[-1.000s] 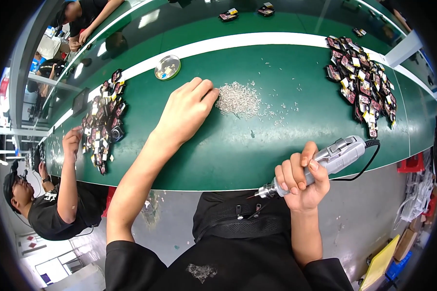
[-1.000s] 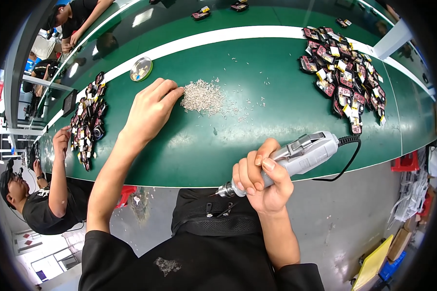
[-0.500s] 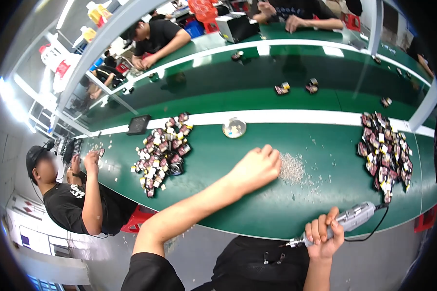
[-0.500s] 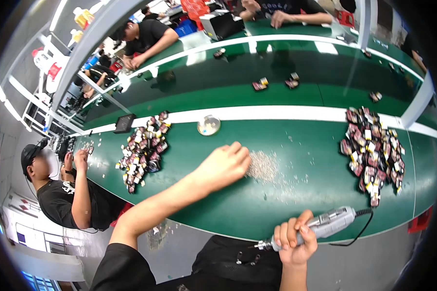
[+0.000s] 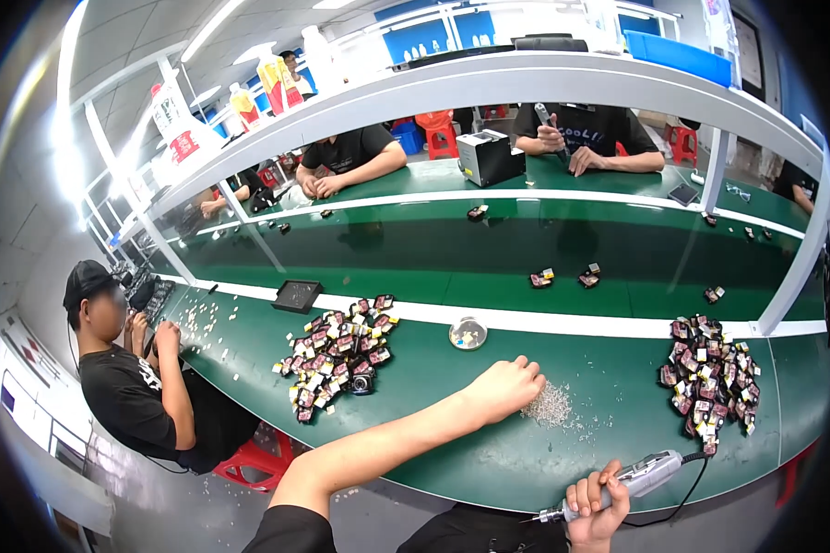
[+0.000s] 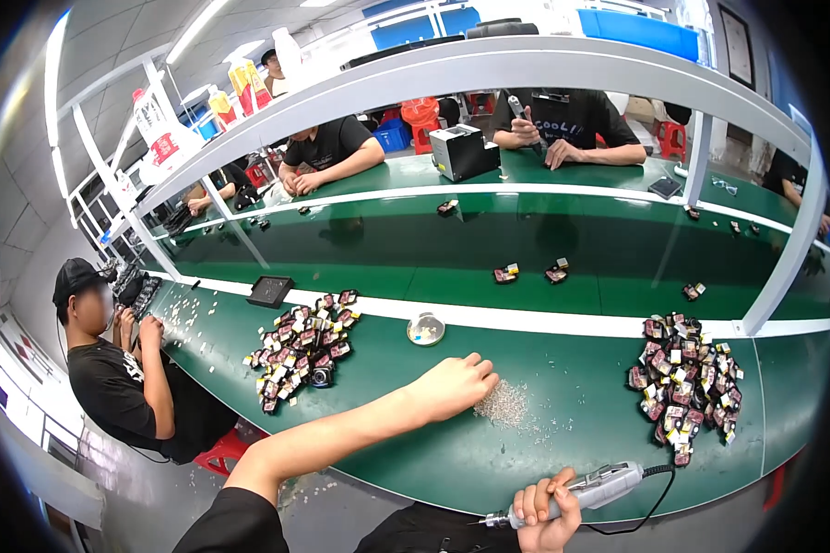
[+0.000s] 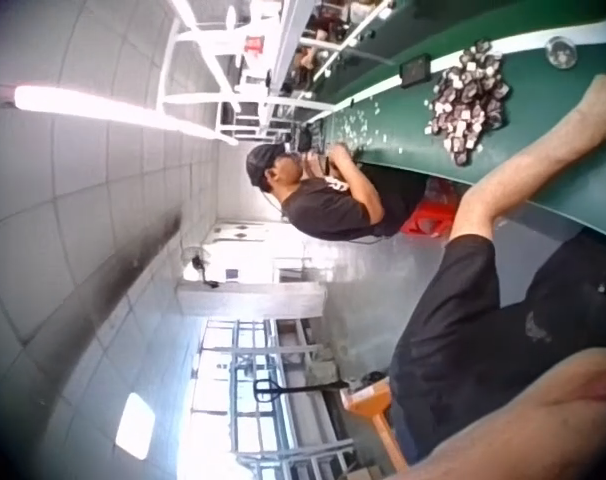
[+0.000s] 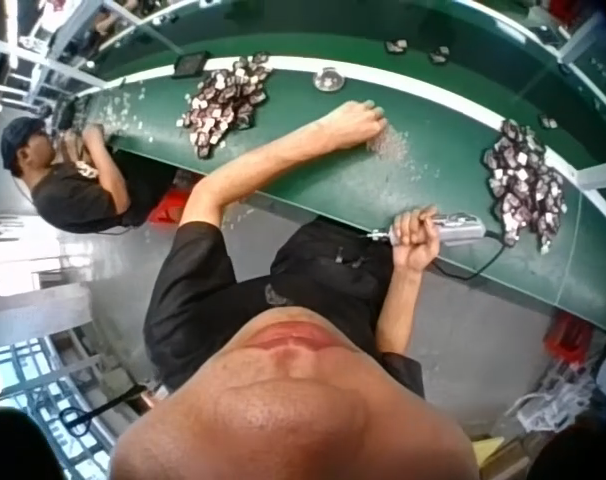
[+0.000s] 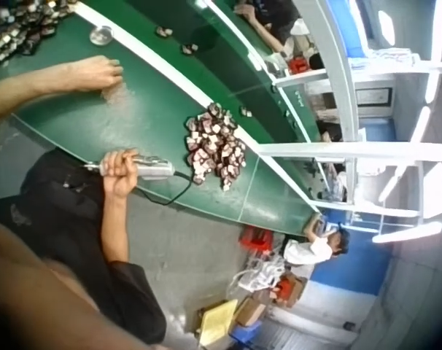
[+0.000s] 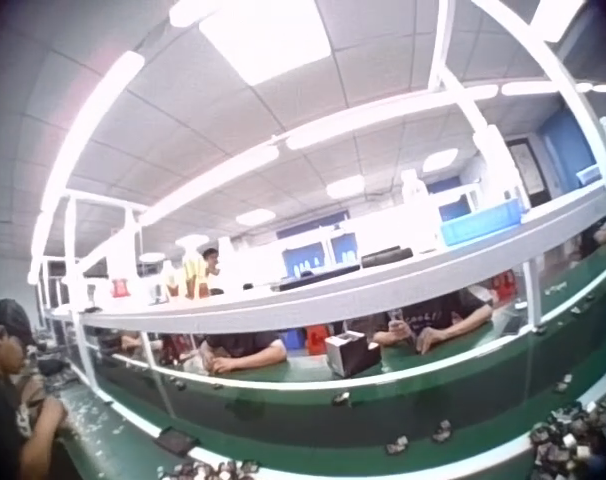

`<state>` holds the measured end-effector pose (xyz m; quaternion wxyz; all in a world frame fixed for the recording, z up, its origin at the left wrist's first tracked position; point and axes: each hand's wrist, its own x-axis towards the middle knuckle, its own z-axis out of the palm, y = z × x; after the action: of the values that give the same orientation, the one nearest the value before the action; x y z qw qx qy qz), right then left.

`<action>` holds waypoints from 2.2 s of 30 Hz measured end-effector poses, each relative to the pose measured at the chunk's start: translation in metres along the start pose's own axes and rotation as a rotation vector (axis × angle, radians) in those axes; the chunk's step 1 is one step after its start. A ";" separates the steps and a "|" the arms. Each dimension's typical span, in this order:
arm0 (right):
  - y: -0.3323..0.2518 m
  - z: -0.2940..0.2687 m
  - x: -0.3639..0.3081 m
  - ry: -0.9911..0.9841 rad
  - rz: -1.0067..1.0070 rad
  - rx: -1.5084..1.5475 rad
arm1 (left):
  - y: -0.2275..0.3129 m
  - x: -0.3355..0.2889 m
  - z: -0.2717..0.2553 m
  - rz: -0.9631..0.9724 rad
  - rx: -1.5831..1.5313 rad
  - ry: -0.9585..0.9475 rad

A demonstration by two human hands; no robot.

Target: Assemble electronic components using an electric screwdriver at a factory workbench.

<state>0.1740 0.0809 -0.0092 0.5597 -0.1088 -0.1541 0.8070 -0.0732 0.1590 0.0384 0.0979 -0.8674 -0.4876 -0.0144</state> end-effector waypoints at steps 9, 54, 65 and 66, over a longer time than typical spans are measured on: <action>-0.006 0.003 -0.010 0.045 0.004 -0.010 | 0.000 -0.027 0.003 -0.307 -0.218 0.168; -0.019 0.037 0.025 -0.229 -0.279 -0.099 | 0.125 -0.076 -0.001 -0.407 -1.290 0.485; 0.023 0.027 0.011 0.098 -0.172 -0.071 | -0.102 0.000 0.002 -0.715 -0.461 0.402; 0.025 0.026 0.009 0.101 -0.153 -0.074 | -0.116 0.016 0.009 -0.800 -0.500 0.308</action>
<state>0.1402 0.0779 0.0057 0.6223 -0.1578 -0.1633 0.7491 -0.1642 0.2328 0.0499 -0.0556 -0.5971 -0.7438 -0.2952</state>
